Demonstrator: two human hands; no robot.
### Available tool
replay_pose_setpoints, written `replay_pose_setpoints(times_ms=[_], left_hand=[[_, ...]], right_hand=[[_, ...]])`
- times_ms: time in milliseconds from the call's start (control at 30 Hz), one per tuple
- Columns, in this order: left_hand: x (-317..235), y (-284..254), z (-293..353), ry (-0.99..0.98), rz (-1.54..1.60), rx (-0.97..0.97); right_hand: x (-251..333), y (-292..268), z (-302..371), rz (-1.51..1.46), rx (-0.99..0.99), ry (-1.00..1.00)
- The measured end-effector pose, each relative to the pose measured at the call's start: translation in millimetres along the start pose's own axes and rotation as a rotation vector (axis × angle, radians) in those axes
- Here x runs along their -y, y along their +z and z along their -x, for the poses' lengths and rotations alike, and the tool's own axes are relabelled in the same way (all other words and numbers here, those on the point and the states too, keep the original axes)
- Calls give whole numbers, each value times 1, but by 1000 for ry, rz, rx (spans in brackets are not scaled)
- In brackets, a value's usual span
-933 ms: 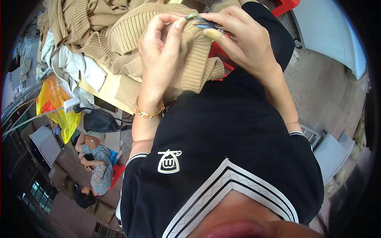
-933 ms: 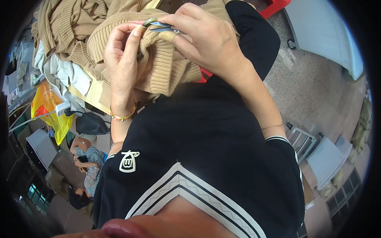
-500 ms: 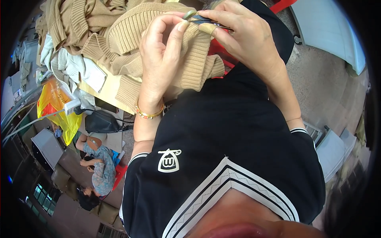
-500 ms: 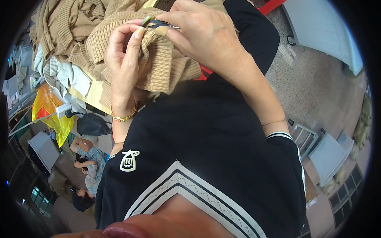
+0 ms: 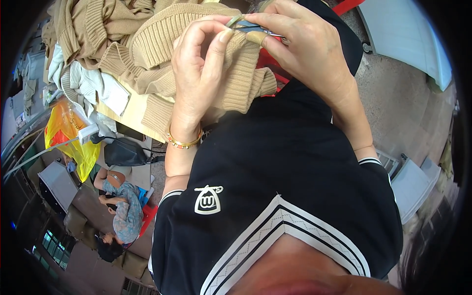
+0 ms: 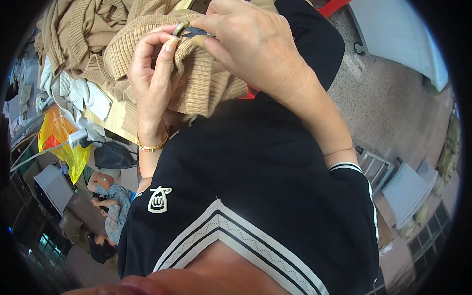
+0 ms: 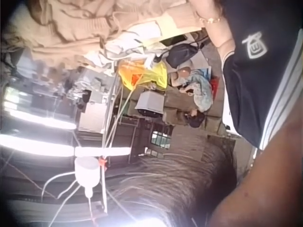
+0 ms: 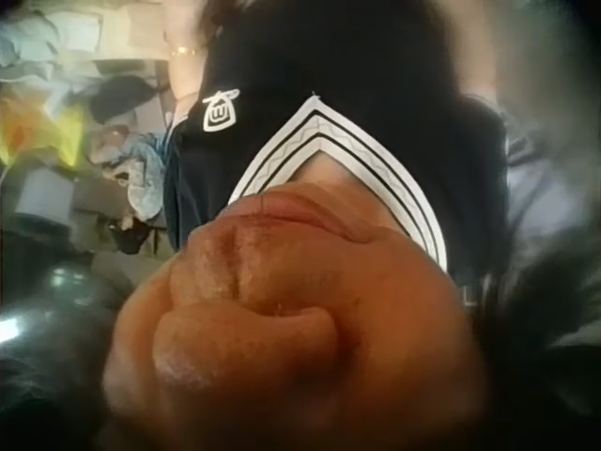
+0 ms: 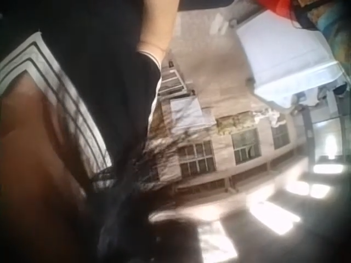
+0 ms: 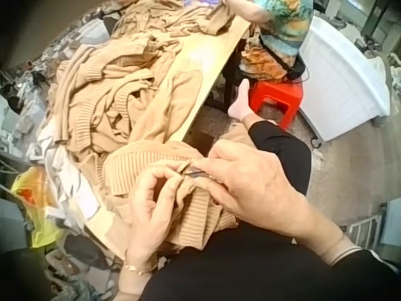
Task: Using small thread snips to remove excess threads from a knitted garment.
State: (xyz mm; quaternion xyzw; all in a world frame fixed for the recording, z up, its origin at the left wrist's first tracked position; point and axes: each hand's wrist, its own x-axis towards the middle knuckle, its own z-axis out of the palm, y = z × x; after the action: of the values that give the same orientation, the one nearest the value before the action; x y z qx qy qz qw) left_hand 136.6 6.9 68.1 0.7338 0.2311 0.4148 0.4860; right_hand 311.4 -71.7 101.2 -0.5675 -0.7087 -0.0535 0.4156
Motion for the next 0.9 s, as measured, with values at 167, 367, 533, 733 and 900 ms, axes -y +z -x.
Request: replay_pose_setpoints(times_ms=[167, 367, 533, 733, 900], left_hand=[[4, -4, 0, 56, -107, 15], [1, -2, -1, 38, -92, 28], [0, -7, 1, 0, -46, 11], [0, -11, 3, -117, 63, 22], [0, -5, 3, -123, 125, -7]], right_hand=[[19, -13, -9, 24, 228, 248], [-14, 21, 7, -38, -302, -229], [-18, 31, 5, -188, -378, -238], [-19, 41, 3, -304, -434, -251], [-17, 43, 4, -240, -474, -268]])
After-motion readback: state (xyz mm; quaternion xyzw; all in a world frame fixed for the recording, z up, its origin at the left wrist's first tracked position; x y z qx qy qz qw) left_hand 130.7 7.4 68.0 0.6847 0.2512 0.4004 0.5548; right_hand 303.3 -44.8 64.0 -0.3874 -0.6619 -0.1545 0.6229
